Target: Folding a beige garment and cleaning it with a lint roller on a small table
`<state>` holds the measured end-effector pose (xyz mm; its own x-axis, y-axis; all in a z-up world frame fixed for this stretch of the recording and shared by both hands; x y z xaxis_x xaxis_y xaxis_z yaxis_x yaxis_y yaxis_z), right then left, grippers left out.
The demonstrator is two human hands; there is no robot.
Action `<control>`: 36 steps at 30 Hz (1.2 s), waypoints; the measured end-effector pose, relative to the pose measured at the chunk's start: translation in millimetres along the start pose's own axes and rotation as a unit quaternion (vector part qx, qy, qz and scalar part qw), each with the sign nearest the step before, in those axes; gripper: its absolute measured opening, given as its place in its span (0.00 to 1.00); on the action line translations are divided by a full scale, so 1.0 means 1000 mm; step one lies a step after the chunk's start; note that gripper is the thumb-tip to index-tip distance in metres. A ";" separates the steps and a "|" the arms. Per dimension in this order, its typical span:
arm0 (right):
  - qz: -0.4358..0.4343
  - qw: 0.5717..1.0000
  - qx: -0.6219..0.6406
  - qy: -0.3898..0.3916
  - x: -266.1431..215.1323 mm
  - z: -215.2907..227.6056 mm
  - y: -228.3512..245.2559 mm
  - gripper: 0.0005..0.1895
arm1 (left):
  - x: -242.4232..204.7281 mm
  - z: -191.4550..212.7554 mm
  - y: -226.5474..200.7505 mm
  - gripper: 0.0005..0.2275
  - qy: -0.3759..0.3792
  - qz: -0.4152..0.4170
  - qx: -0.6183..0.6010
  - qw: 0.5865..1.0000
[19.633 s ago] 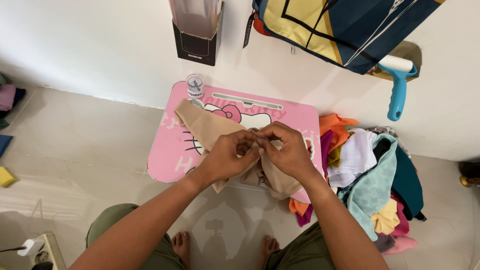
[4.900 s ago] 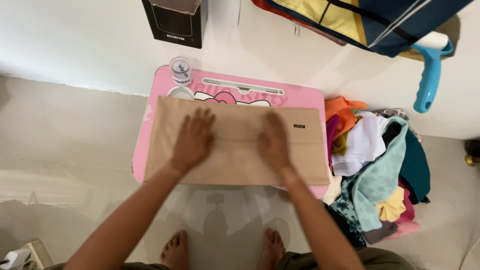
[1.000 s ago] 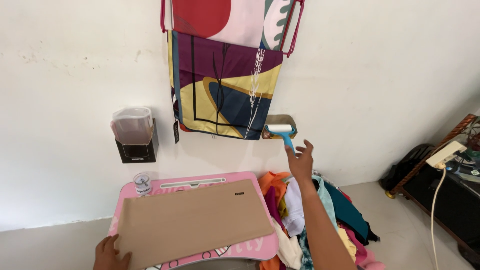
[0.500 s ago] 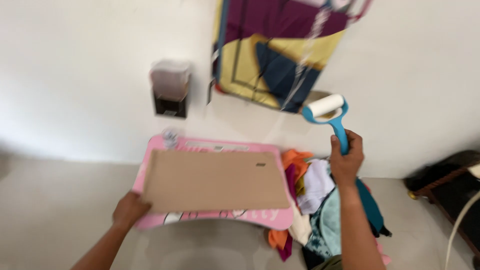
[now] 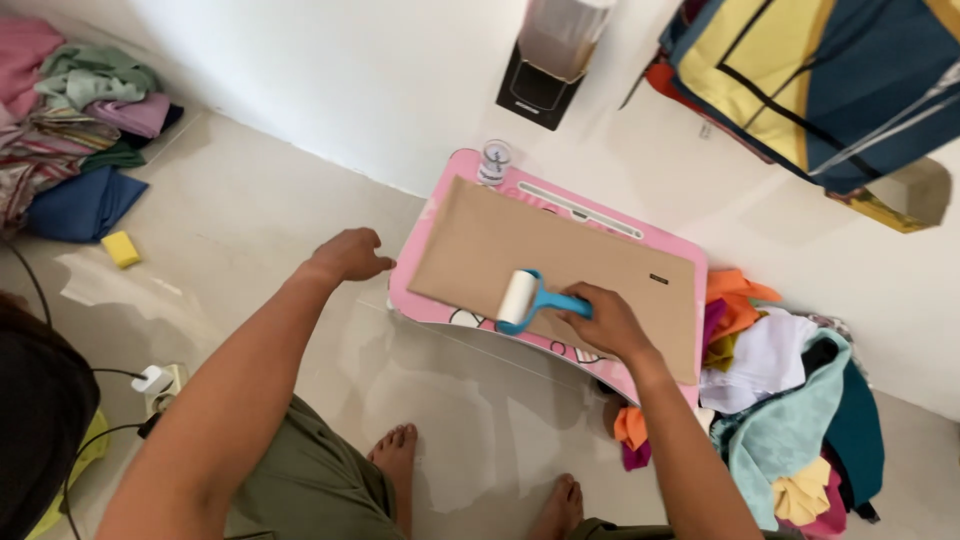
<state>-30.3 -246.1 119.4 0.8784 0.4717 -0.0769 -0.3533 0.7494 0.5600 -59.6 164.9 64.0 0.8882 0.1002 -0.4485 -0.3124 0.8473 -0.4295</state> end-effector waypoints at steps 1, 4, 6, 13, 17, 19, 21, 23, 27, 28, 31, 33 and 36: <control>0.021 1.000 0.000 0.007 0.012 -0.010 0.014 0.19 | 0.002 0.004 0.006 0.28 -0.003 0.008 -0.001 1.000; 0.060 0.998 0.002 0.021 0.043 -0.040 0.051 0.19 | -0.005 0.012 0.005 0.30 -0.008 0.008 -0.015 1.000; 0.082 0.996 0.004 0.026 0.062 -0.056 0.073 0.18 | -0.009 0.016 -0.001 0.30 -0.014 0.001 -0.026 1.000; 0.108 0.992 -0.024 0.068 0.086 -0.067 0.095 0.16 | 0.002 -0.010 -0.051 0.18 0.005 -0.173 0.072 0.982; 0.086 0.992 -0.061 0.075 0.065 -0.034 0.061 0.17 | 0.025 -0.050 -0.068 0.13 0.013 -0.205 0.162 0.965; 0.057 0.993 -0.076 0.073 0.043 -0.007 0.034 0.18 | 0.037 -0.077 -0.061 0.13 0.036 -0.188 0.195 0.962; 0.026 0.993 -0.091 0.073 0.019 0.019 0.001 0.18 | 0.037 -0.086 -0.059 0.14 0.062 -0.171 0.227 0.957; -0.041 0.993 -0.088 0.069 -0.009 0.046 -0.040 0.19 | 0.025 -0.076 -0.064 0.14 0.086 -0.156 0.227 0.958; -0.114 0.990 -0.082 0.031 -0.074 0.096 -0.115 0.19 | 0.028 -0.070 -0.055 0.16 0.106 -0.128 0.206 0.964; -0.145 0.987 -0.072 0.019 -0.089 0.106 -0.135 0.19 | 0.030 -0.068 -0.051 0.16 0.110 -0.116 0.202 0.966; -0.202 0.978 -0.045 -0.010 -0.134 0.121 -0.188 0.19 | 0.026 -0.062 -0.048 0.16 0.115 -0.103 0.193 0.969; -0.222 0.974 -0.029 -0.024 -0.158 0.123 -0.206 0.19 | 0.022 -0.056 -0.049 0.17 0.115 -0.097 0.186 0.971; -0.236 0.970 -0.026 -0.050 -0.162 0.123 -0.204 0.17 | 0.020 -0.048 -0.046 0.18 0.121 -0.086 0.186 0.971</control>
<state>-61.2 -532.6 119.2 0.9720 0.0251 -0.2336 0.0825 0.8945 0.4394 -44.1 103.3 37.1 0.7969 -0.1481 -0.5857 0.0173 0.9747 -0.2230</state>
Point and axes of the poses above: each hand's wrist, its own x-axis towards the middle knuckle, its own z-axis out of the back of the hand, y = z × x, the point moved 6 cm from there along x, towards the middle knuckle, and after that the axes turned 3 degrees about y, right-handed, at the moved point
